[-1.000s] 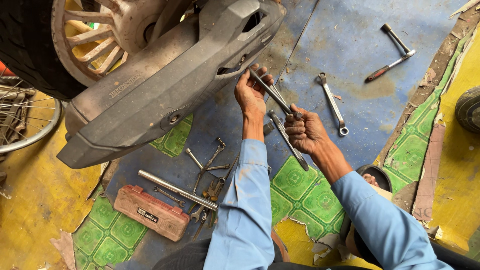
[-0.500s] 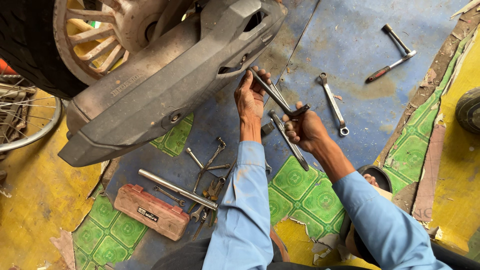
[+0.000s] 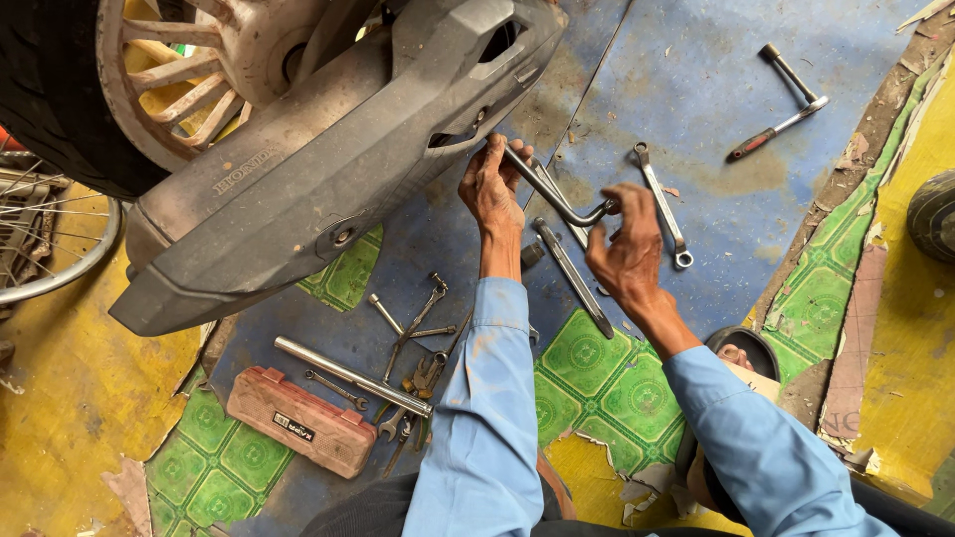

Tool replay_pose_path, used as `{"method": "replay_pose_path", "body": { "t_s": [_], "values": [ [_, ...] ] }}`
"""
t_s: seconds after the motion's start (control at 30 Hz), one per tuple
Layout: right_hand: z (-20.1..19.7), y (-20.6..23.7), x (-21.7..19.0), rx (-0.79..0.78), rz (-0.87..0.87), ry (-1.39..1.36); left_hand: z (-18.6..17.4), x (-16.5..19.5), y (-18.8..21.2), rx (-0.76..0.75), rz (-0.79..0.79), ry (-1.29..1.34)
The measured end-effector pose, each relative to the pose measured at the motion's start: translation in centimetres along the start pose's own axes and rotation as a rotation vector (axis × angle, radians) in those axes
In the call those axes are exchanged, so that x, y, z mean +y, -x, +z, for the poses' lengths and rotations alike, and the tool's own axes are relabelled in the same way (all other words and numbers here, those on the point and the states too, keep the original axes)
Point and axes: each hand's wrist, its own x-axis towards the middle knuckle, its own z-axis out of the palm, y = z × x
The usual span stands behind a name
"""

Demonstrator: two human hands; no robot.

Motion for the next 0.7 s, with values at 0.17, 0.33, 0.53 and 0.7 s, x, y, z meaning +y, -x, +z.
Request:
{"method": "replay_pose_path", "body": {
  "t_s": [0.17,0.33,0.53,0.7],
  "values": [
    [-0.3,0.5,-0.8,-0.067,0.115,-0.054,0.2,-0.1,0.2,-0.003,0.055,-0.007],
    [0.1,0.9,-0.8,-0.032,-0.029,0.014,0.5,0.0,0.1,0.036,0.102,-0.042],
    [0.8,1.9,-0.7,-0.241,0.257,-0.245,0.7,0.3,-0.2,0.038,0.029,-0.036],
    [1.7,1.9,-1.0,-0.383,0.778,-0.879,0.4,0.3,-0.3,-0.009,-0.049,-0.026]
  ]
}}
